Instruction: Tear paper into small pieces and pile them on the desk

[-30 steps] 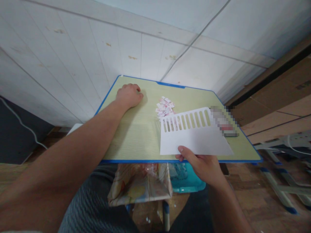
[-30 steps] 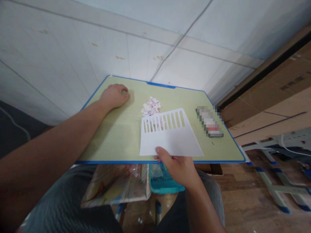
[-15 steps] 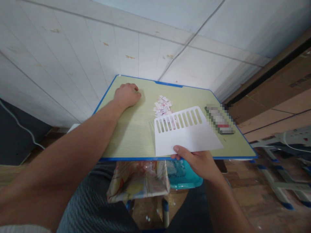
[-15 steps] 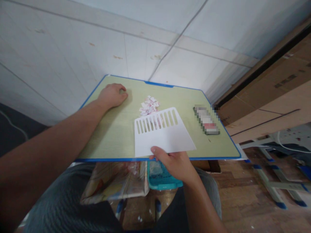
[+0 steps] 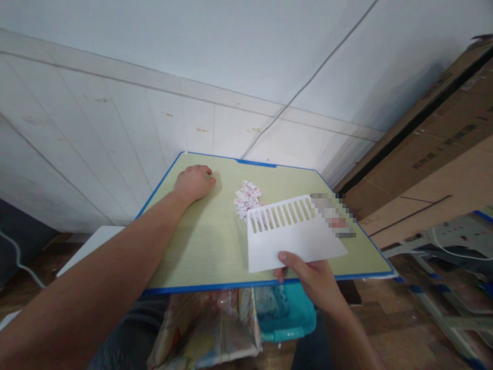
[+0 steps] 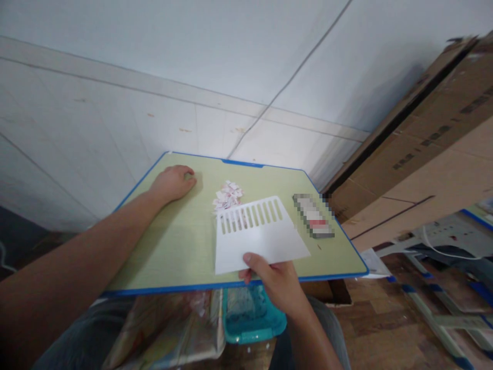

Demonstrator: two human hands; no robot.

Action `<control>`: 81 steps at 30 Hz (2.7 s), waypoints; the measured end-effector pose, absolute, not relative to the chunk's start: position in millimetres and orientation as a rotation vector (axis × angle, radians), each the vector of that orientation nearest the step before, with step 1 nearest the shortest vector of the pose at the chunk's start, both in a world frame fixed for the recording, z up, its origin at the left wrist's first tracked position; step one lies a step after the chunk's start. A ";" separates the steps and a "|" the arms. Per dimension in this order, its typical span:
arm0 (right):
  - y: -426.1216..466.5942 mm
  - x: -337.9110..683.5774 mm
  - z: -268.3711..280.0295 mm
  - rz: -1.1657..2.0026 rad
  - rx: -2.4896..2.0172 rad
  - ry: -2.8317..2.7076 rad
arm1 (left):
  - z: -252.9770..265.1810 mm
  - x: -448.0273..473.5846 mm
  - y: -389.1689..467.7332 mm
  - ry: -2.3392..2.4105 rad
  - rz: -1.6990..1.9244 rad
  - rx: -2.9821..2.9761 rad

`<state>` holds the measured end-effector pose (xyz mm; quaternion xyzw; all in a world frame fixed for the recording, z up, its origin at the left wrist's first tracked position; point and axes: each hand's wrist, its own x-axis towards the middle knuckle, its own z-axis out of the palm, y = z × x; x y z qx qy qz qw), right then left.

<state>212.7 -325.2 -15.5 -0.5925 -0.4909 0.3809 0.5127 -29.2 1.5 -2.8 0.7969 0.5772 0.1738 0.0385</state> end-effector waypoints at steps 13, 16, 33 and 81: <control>-248.0 258.1 -5.8 0.537 -1.542 -0.983 | -1.1 -29.3 1.8 1.769 0.540 2.431; -251.0 255.5 -13.8 0.547 -1.551 -0.958 | -1.7 -29.7 2.3 1.763 0.534 2.445; -258.4 252.9 -11.2 0.299 -1.777 -1.058 | -1.0 -29.0 0.6 1.757 0.510 2.469; -301.4 241.9 -15.4 0.500 -1.593 -0.976 | -6.8 -30.7 7.6 1.715 0.565 2.451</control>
